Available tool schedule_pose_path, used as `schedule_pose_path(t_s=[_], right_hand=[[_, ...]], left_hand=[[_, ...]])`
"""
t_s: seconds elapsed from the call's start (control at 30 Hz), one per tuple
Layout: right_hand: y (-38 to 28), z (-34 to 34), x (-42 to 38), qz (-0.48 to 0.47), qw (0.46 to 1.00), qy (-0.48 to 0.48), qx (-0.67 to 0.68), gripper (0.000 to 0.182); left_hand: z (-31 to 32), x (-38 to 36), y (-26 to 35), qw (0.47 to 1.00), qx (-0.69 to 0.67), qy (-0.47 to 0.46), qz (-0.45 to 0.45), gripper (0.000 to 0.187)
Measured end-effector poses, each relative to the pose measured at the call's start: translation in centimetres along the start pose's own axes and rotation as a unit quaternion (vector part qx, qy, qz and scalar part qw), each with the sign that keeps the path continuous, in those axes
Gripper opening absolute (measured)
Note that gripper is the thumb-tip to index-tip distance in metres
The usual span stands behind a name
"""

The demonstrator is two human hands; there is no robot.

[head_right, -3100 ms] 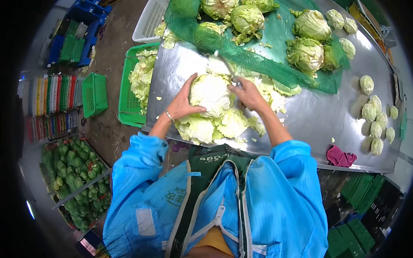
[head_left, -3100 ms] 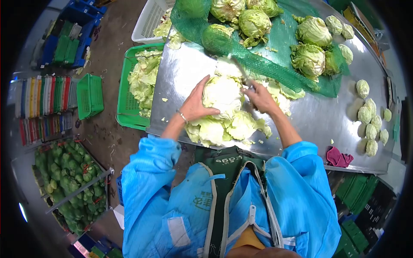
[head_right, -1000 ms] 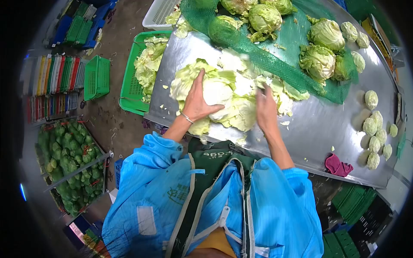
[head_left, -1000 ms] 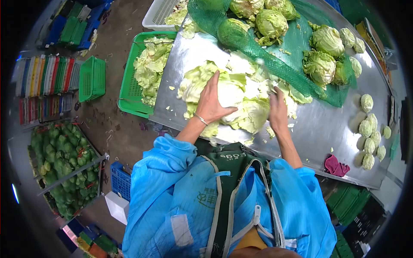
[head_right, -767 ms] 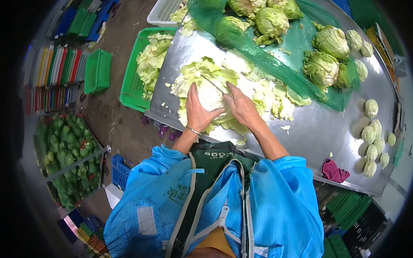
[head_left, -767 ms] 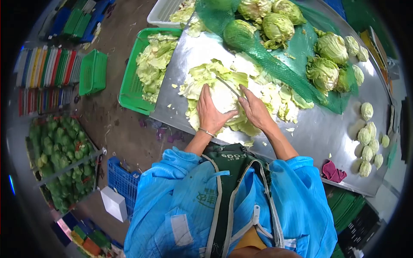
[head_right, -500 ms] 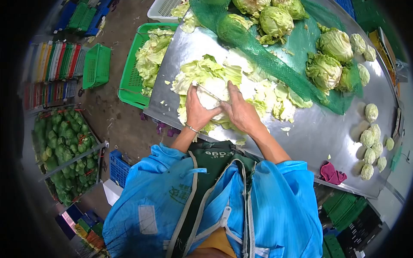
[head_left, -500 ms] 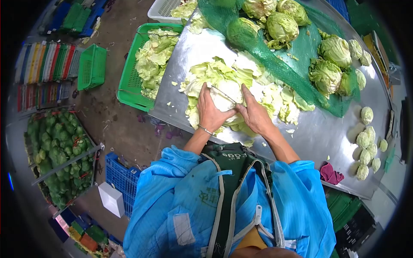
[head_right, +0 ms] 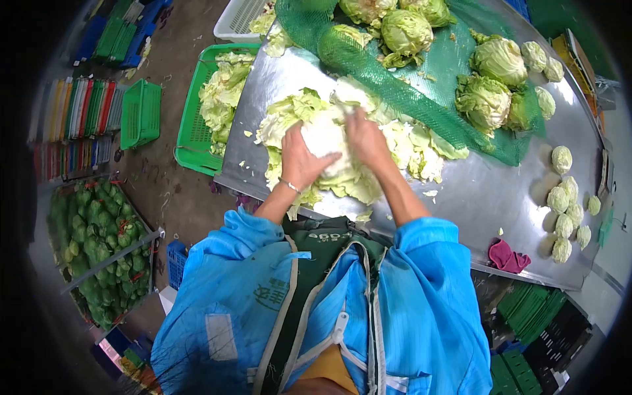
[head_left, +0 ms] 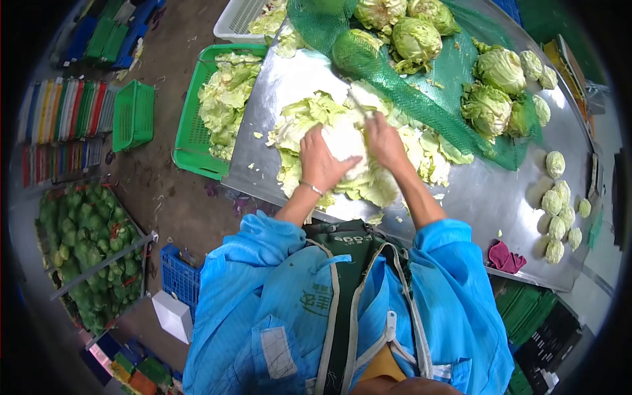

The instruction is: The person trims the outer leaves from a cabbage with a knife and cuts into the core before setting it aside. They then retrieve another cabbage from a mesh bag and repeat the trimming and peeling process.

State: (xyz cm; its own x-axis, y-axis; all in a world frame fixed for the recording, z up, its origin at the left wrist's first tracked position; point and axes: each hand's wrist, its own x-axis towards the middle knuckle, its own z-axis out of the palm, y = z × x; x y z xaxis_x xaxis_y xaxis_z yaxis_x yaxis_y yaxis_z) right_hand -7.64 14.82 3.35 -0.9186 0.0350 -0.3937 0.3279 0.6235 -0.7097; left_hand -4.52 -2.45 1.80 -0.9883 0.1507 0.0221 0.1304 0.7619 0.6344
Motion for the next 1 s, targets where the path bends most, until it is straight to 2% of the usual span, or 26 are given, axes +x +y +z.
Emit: schedule_pose_path(t_s=[0.03, 0.1, 0.13, 0.17, 0.23, 0.27, 0.37, 0.47, 0.5, 0.57, 0.7, 0.77, 0.87, 0.9, 0.97, 1.0], right_hand=[[2.2, -0.3, 2.0, 0.036, 0.998, 0.024, 0.046, 0.049], [7.5, 0.2, 3.7, -0.051, 0.994, 0.089, 0.041, 0.047], [7.2, -0.3, 3.7, -0.095, 0.988, 0.119, 0.034, 0.047], [7.3, -0.6, 3.1, -0.032, 0.992, 0.082, 0.091, 0.047], [3.1, -2.3, -1.0, 0.099, 0.975, 0.000, 0.198, 0.047], [4.0, -1.9, -1.1, 0.084, 0.979, 0.016, 0.184, 0.047], [4.4, -1.3, -3.5, 0.002, 0.981, 0.140, 0.131, 0.050], [0.6, -2.1, -7.4, -0.130, 0.990, 0.060, 0.013, 0.056], [-0.2, -1.8, -7.5, -0.179, 0.984, 0.016, -0.006, 0.063], [0.1, -0.6, -5.8, -0.284, 0.953, 0.023, -0.098, 0.066], [-0.8, -0.3, -3.9, -0.239, 0.962, -0.074, -0.109, 0.064], [-1.5, -0.8, -3.1, -0.209, 0.964, -0.107, -0.123, 0.061], [-1.3, -0.2, -1.0, -0.253, 0.959, -0.077, -0.103, 0.051], [-1.5, 0.0, -0.3, -0.258, 0.959, -0.071, -0.097, 0.048], [-1.8, -0.1, 2.3, -0.148, 0.974, -0.090, -0.147, 0.036], [-0.7, 0.1, 3.1, -0.139, 0.975, -0.093, -0.148, 0.038]], left_hand=[[-0.4, -0.4, 0.4, 0.999, 0.024, -0.007, 0.032, 0.106], [-0.2, -1.9, 1.1, 0.994, 0.016, -0.011, 0.108, 0.110], [-0.3, -1.7, 0.7, 0.994, 0.007, -0.015, 0.103, 0.110], [-0.4, -1.8, 0.1, 0.995, -0.002, -0.020, 0.095, 0.111], [-1.1, -1.5, -1.0, 0.996, -0.017, -0.028, 0.089, 0.112], [-1.4, -1.4, -1.4, 0.995, -0.023, -0.032, 0.087, 0.113], [-2.0, -2.1, -0.5, 1.000, -0.016, -0.001, 0.019, 0.114], [-1.0, -2.6, -0.3, 0.994, -0.102, 0.019, -0.041, 0.115], [-0.6, -2.6, -0.3, 0.996, -0.086, 0.015, -0.027, 0.114], [-0.1, -2.4, -0.5, 0.998, -0.056, 0.014, 0.000, 0.112], [0.0, -2.6, -0.6, 0.999, -0.023, 0.031, 0.029, 0.108], [-0.1, -2.6, -0.4, 0.999, -0.036, 0.010, 0.004, 0.108], [-0.2, -1.7, -0.4, 0.998, -0.059, -0.002, -0.023, 0.108], [-0.4, -1.8, -0.2, 0.999, -0.044, -0.010, -0.007, 0.109], [-0.9, -2.2, 0.5, 0.999, -0.012, -0.026, 0.028, 0.110], [0.0, -3.4, 0.4, 0.998, 0.003, -0.003, 0.068, 0.111]])
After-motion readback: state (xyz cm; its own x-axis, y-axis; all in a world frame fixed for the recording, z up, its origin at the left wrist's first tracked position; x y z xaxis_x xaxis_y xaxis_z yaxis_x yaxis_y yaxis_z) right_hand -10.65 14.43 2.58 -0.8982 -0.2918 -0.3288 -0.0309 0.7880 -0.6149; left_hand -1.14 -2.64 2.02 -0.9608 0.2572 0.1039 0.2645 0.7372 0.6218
